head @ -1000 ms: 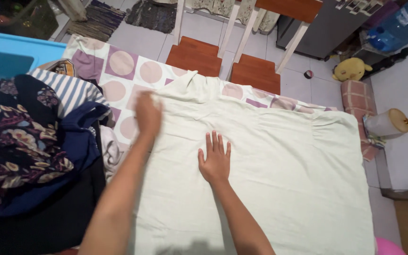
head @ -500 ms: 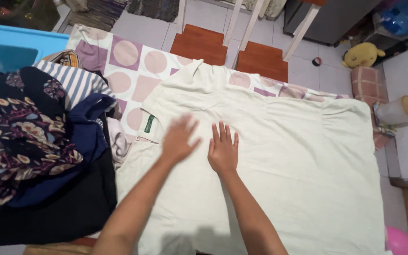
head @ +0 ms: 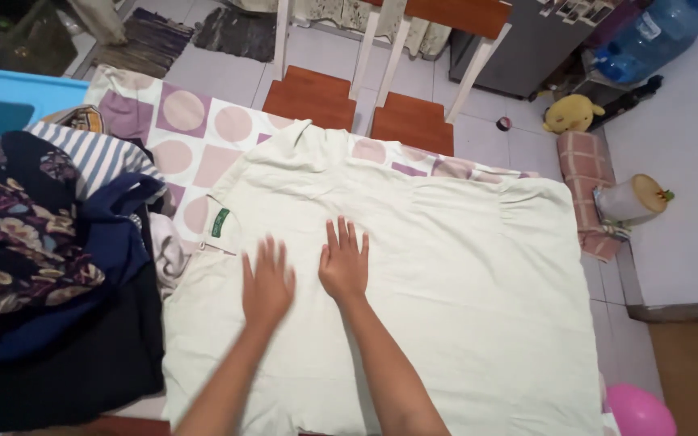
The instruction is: Folding a light green dress on a dining table.
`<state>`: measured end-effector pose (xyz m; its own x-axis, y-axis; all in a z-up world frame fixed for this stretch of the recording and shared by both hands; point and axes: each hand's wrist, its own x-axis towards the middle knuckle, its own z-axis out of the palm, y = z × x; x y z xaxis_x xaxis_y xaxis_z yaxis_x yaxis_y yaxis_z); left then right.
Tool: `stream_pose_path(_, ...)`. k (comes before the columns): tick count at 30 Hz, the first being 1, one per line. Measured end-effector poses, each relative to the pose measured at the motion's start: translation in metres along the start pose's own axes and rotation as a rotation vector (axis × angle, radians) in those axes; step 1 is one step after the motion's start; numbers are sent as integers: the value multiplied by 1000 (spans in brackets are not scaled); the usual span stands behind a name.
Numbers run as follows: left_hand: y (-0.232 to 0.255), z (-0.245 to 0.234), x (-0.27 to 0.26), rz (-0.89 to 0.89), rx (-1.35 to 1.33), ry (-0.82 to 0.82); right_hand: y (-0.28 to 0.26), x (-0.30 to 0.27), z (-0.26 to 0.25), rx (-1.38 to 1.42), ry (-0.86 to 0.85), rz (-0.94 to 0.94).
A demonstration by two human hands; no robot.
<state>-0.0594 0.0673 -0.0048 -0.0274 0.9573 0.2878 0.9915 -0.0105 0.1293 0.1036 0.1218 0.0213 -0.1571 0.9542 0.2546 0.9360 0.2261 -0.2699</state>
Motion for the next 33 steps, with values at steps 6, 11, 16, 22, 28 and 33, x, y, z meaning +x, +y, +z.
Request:
stream_pose_path(6, 29, -51, -101, -6, -241, -54, 0, 1, -4, 5, -16, -4)
stream_pose_path(11, 32, -65, -99, -56, -208, -98, -8, 4, -19, 0, -93, -50)
stream_pose_path(16, 33, -68, -96, -48, -233, -120, -4, 37, 1, 65, -200, -458)
stream_pose_path(22, 31, -66, -96, -24, -230, -95, -33, 117, 40, 137, -253, -515)
stream_pose_path(28, 33, -71, -95, -4, -258, -117, -65, 152, 75, 95, -177, -374)
stream_pose_path(33, 29, -66, -92, -25, -284, -120, -78, 102, 67, 33, -190, -401)
